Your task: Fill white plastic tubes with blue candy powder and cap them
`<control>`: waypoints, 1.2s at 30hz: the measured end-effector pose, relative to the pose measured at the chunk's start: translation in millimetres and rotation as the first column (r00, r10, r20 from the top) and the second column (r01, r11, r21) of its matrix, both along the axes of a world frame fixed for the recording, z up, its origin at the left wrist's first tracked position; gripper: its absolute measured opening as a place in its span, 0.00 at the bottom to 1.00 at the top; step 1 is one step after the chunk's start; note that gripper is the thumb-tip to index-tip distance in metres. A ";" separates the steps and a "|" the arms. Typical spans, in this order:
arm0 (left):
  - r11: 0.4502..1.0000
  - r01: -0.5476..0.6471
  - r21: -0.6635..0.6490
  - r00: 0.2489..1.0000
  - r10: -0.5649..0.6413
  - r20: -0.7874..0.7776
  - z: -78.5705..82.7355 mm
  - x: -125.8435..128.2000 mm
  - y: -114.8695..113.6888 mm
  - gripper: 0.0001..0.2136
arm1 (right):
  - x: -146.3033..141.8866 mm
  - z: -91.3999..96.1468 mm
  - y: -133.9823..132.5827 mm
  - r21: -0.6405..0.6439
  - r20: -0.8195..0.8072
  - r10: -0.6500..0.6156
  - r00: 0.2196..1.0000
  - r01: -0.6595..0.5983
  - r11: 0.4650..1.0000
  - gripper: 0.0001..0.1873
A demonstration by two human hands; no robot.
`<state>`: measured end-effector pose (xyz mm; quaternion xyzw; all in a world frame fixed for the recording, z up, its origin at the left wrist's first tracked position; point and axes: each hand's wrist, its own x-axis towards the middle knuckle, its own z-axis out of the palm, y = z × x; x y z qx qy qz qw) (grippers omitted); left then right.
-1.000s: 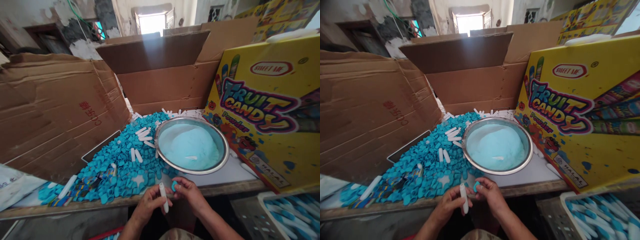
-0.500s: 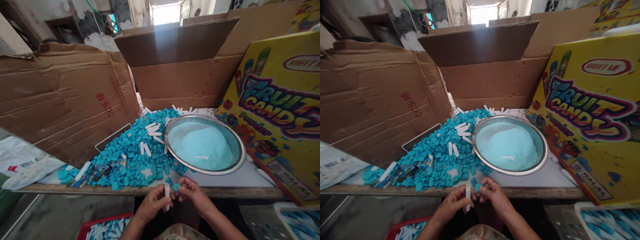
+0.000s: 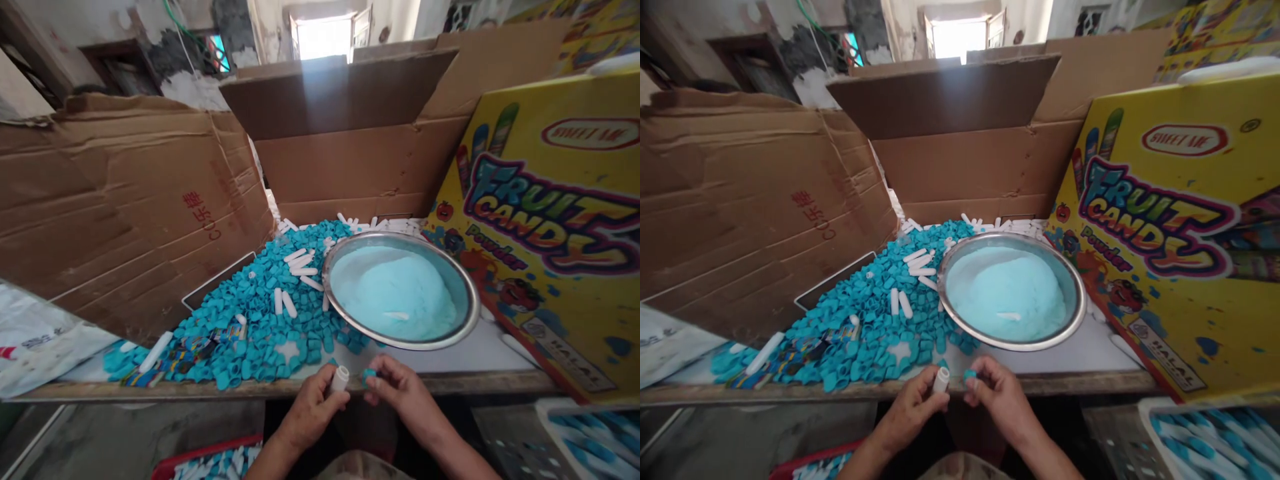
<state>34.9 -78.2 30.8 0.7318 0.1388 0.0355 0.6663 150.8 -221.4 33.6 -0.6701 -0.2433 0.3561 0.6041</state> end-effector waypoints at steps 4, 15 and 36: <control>0.999 0.045 -0.002 0.997 -0.045 -0.066 -0.3 1.6 -8.6 0.03 | -0.2 11.4 -1.0 0.070 -0.120 -0.170 0.978 0.179 0.981 0.16; 0.987 0.156 -0.042 0.987 -0.157 -0.044 -0.3 -0.2 -18.0 0.10 | -6.8 7.3 -4.6 -0.029 -0.208 -0.025 0.978 0.020 0.999 0.20; 0.946 0.303 0.119 0.949 -0.287 -0.130 2.0 7.1 -23.7 0.07 | -8.5 4.0 -10.2 -0.152 -0.211 0.095 0.973 -0.129 0.980 0.03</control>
